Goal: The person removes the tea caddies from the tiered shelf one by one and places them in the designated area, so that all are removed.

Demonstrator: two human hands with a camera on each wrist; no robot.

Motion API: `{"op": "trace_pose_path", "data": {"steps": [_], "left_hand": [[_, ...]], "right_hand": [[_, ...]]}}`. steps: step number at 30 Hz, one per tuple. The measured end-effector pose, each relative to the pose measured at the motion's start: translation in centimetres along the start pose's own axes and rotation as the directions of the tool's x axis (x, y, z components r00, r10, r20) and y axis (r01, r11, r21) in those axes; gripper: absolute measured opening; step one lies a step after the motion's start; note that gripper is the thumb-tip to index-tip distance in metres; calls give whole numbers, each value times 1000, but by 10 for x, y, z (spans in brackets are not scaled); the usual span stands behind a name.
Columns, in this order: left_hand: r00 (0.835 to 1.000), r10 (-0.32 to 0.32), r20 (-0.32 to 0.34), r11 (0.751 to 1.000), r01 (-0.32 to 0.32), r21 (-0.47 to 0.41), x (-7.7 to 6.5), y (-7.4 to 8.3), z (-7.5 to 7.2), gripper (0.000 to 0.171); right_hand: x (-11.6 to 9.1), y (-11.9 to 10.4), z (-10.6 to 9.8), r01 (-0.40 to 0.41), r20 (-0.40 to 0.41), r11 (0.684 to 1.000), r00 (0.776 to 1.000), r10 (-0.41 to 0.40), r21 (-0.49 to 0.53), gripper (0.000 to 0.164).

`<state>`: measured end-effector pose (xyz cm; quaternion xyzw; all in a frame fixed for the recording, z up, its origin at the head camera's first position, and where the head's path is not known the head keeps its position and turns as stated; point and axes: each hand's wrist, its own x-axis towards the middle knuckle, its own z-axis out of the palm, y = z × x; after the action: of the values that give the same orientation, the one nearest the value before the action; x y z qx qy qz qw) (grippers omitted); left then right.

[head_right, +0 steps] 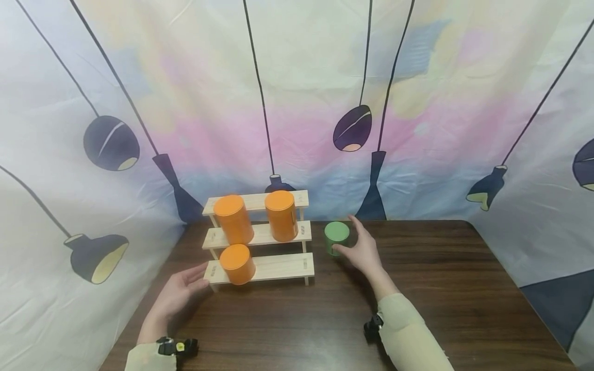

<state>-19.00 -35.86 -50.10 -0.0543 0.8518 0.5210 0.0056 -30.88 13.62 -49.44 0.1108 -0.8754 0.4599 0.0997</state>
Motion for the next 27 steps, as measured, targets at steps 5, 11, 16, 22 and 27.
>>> {"op": "trace_pose_path", "data": {"steps": [5,11,16,22,27], "left_hand": [[1000,0,4,1000,0,-10,0,0,0,57],[1000,0,4,1000,0,-9,0,-1,0,57],[1000,-1,3,1000,1,-6,0,0,0,58],[1000,0,6,1000,0,-7,-1,2,0,58],[1000,15,9,1000,-15,-9,-3,3,0,58]], "right_hand": [[-6,0,-3,-12,-15,996,1000,13,86,100],[-14,-3,-3,-7,-58,987,998,17,158,94],[-22,-10,-3,-22,-92,976,995,43,215,89],[-29,-18,-4,-43,-94,967,993,68,250,86],[-32,-22,-4,-46,-83,966,994,69,255,83]]}}
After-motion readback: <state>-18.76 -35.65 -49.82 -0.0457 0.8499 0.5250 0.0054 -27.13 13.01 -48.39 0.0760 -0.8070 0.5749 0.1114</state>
